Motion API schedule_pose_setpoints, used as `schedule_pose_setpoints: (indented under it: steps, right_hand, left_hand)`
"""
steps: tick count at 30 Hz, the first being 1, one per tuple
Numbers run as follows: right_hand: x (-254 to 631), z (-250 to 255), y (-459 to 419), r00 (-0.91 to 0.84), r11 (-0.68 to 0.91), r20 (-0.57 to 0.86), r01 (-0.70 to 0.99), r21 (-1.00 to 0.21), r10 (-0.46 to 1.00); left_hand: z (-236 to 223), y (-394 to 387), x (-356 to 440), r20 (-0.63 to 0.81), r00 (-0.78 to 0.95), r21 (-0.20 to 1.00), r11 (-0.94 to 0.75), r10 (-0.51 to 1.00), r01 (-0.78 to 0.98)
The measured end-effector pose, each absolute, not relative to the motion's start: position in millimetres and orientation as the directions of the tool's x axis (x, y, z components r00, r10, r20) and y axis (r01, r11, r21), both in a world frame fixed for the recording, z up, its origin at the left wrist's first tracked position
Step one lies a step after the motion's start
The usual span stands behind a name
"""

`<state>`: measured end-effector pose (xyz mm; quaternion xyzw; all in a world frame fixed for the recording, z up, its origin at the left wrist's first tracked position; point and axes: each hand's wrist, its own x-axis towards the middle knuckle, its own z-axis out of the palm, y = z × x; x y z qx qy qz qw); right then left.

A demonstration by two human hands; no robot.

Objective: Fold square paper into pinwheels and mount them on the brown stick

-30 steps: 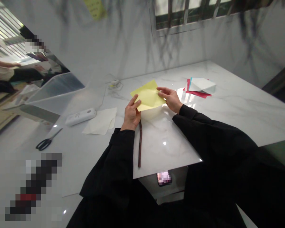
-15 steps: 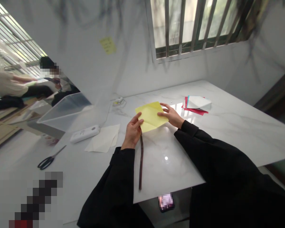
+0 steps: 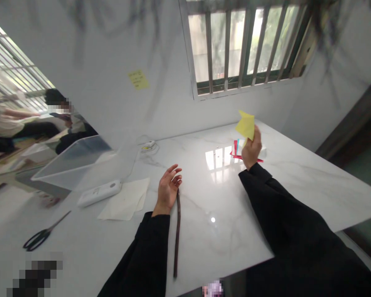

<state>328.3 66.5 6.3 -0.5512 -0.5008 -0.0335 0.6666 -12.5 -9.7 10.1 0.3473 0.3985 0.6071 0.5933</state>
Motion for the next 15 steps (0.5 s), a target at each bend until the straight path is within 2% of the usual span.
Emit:
schedule_pose_setpoints:
  steps: [1,2,4,5,7,8,9,12,15]
  right_hand:
    - [349.7,6.8,65.1,0.474,0.318,0.761,0.711,-0.628,0.443]
    - [368.9,4.4,63.1,0.412,0.239,0.786,0.795,-0.557,0.461]
    - [396.8,-9.2,59.3,0.263,0.101,0.710,0.899,-0.426,0.653]
    - [404.9,-19.6,58.0,0.202,0.045,0.595,0.927,-0.373,0.778]
    - [411.8,-42.7,57.2,0.124,-0.043,0.258,0.954,-0.297,0.958]
    - [412.3,-53.2,57.6,0.109,-0.077,0.107,0.961,-0.267,0.988]
    - [412.1,-61.8,58.4,0.119,-0.104,0.049,0.964,-0.245,0.992]
    - [412.8,-70.9,60.3,0.123,-0.100,0.080,0.963,-0.250,0.989]
    - [408.5,-57.6,58.0,0.182,-0.078,0.315,0.946,-0.315,0.931]
  left_hand:
    - [10.0,-10.6,-11.5,-0.043,-0.061,0.904,0.013,0.997,-0.427]
    - [9.7,-11.5,-10.5,-0.031,-0.069,0.914,0.000,0.997,-0.405]
    - [8.4,-12.9,-8.6,0.001,-0.089,0.937,-0.032,0.996,-0.347]
    - [7.3,-13.3,-7.9,0.020,-0.101,0.948,-0.051,0.995,-0.314]
    - [4.5,-13.6,-7.1,0.056,-0.119,0.966,-0.084,0.991,-0.245]
    - [2.7,-13.3,-6.9,0.076,-0.123,0.973,-0.100,0.989,-0.206]
    - [0.5,-12.9,-6.5,0.099,-0.122,0.980,-0.118,0.988,-0.160]
    - [-7.4,-11.3,-3.6,0.178,-0.093,0.984,-0.177,0.980,0.017]
    - [-15.0,-11.9,3.8,0.229,-0.062,0.953,-0.211,0.971,0.219]
